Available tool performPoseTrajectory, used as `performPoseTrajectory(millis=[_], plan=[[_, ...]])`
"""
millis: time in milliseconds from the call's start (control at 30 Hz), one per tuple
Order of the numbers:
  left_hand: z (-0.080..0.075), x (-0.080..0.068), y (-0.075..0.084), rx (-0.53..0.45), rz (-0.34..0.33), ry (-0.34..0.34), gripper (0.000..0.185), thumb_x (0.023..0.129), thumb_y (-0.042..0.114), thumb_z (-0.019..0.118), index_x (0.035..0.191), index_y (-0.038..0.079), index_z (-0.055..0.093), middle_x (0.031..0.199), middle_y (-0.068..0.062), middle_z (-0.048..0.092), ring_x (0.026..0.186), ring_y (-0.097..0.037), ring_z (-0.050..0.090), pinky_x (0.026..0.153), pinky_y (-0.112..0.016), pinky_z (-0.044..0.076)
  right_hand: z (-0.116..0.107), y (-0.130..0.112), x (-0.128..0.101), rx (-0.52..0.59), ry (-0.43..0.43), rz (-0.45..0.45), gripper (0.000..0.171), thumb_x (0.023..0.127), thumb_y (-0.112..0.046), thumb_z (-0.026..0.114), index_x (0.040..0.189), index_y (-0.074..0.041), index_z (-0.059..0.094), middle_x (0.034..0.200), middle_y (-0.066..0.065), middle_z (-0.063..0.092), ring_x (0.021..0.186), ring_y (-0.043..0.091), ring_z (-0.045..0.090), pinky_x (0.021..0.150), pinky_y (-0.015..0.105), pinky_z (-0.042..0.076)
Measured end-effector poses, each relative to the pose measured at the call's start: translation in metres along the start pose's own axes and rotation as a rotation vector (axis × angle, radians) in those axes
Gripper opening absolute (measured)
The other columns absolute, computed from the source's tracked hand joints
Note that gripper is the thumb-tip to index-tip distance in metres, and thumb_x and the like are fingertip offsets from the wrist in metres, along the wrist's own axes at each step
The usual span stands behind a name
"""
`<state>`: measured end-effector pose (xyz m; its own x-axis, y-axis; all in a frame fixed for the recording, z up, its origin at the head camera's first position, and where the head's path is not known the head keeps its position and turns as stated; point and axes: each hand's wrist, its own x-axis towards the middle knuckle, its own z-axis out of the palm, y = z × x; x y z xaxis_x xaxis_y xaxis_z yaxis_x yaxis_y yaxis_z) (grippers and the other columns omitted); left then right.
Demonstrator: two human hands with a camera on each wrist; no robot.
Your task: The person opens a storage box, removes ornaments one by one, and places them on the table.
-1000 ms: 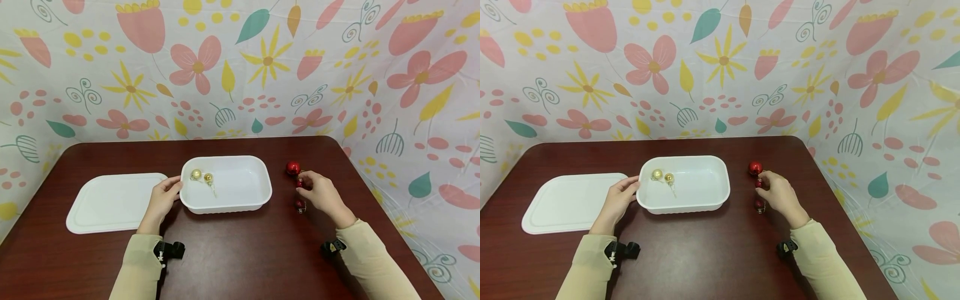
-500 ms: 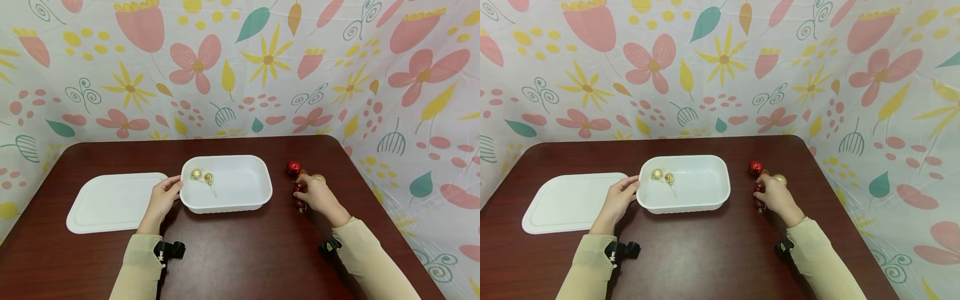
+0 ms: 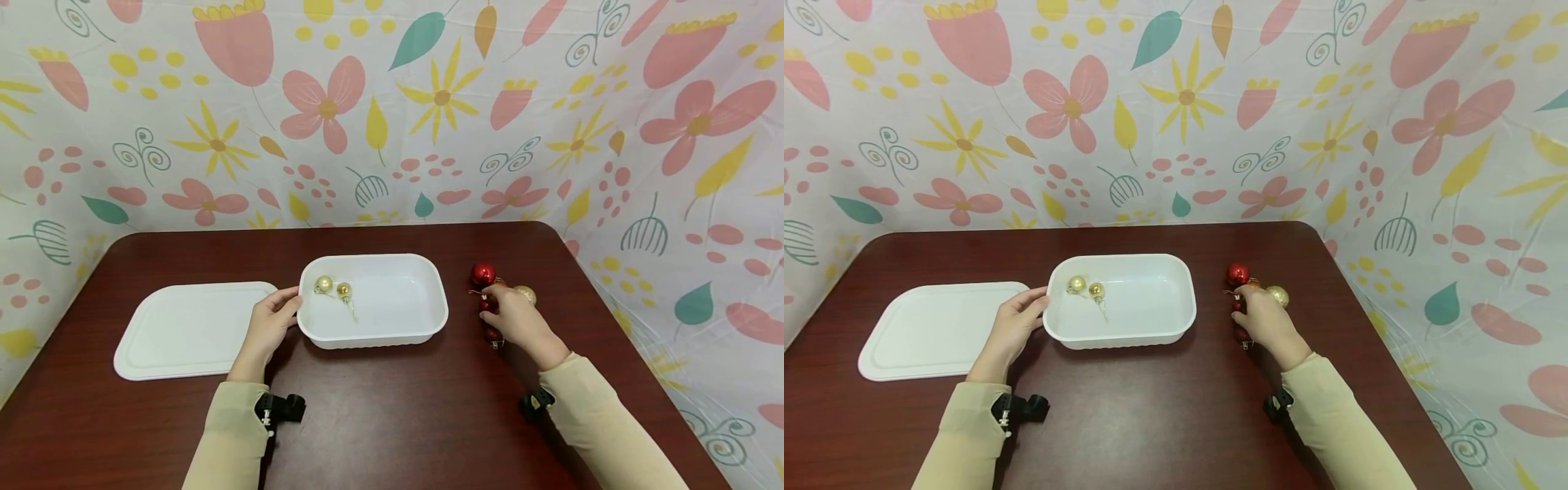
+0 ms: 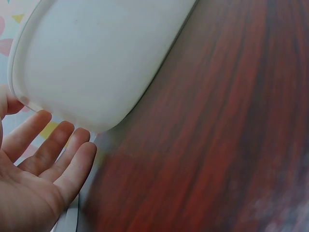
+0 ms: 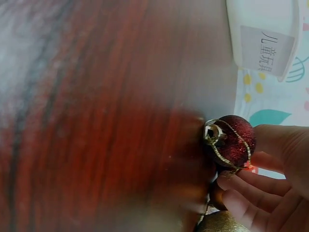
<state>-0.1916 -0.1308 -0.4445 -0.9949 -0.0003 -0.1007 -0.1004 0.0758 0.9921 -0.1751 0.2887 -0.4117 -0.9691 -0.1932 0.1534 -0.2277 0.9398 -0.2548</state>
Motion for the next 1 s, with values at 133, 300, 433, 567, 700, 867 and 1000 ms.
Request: performPoseTrajectory(millis=[133,300,433,567,700,867,1000], plan=[[0.000,-0.001,0.000,0.004,0.001,0.003,0.036,0.096,0.012,0.052,0.129,-0.004,0.054,0.130,-0.024,0.054,0.091,0.000,0.060,0.076,-0.017,0.056,-0.004,-0.003,0.000,-0.012,0.005,0.015,0.038,0.079,-0.011,0.071,0.111,0.006,0.060,0.099,0.022,0.066,0.080,0.029,0.063,0.075,0.047,0.053],[-0.001,-0.001,0.000,0.012,-0.002,0.008,0.036,0.096,0.012,0.052,0.129,-0.003,0.054,0.129,-0.024,0.055,0.092,-0.001,0.061,0.076,-0.017,0.056,-0.008,-0.007,0.001,-0.023,0.039,0.017,0.037,0.081,-0.016,0.071,0.111,0.003,0.063,0.098,0.019,0.067,0.082,0.029,0.063,0.076,0.047,0.051],[-0.001,-0.001,0.000,0.015,0.003,0.009,0.036,0.096,0.013,0.052,0.129,-0.003,0.054,0.128,-0.024,0.055,0.091,-0.001,0.061,0.076,-0.018,0.056,-0.008,-0.012,0.001,-0.007,0.082,0.017,0.037,0.083,-0.022,0.069,0.112,0.000,0.064,0.100,0.018,0.068,0.088,0.031,0.063,0.076,0.050,0.050],[-0.001,-0.001,0.000,0.014,0.006,0.008,0.036,0.096,0.013,0.052,0.128,-0.003,0.054,0.128,-0.024,0.055,0.088,0.001,0.061,0.075,-0.016,0.056,-0.009,-0.022,0.003,0.030,0.091,0.018,0.040,0.085,-0.028,0.068,0.115,-0.001,0.064,0.109,0.020,0.066,0.100,0.034,0.062,0.081,0.052,0.049],[-0.002,-0.001,0.001,0.013,0.005,0.009,0.037,0.096,0.013,0.052,0.129,-0.004,0.054,0.129,-0.025,0.054,0.089,-0.001,0.061,0.074,-0.015,0.056,-0.010,-0.032,0.006,0.116,0.074,0.012,0.043,0.086,-0.030,0.068,0.117,-0.001,0.062,0.114,0.020,0.064,0.106,0.035,0.060,0.088,0.051,0.051],[-0.001,-0.002,0.003,0.005,0.002,0.003,0.037,0.096,0.013,0.052,0.129,-0.004,0.054,0.129,-0.026,0.054,0.092,-0.003,0.061,0.074,-0.015,0.055,-0.011,-0.044,0.009,0.152,0.067,-0.017,0.042,0.087,-0.031,0.067,0.117,-0.002,0.063,0.113,0.017,0.065,0.100,0.033,0.062,0.086,0.048,0.052],[-0.001,-0.002,0.003,0.019,0.005,0.008,0.037,0.096,0.013,0.052,0.129,-0.003,0.054,0.127,-0.025,0.055,0.092,-0.004,0.061,0.075,-0.015,0.055,-0.012,-0.053,0.012,0.174,0.079,-0.048,0.041,0.087,-0.032,0.067,0.116,-0.003,0.064,0.112,0.015,0.066,0.094,0.029,0.062,0.082,0.046,0.052]])
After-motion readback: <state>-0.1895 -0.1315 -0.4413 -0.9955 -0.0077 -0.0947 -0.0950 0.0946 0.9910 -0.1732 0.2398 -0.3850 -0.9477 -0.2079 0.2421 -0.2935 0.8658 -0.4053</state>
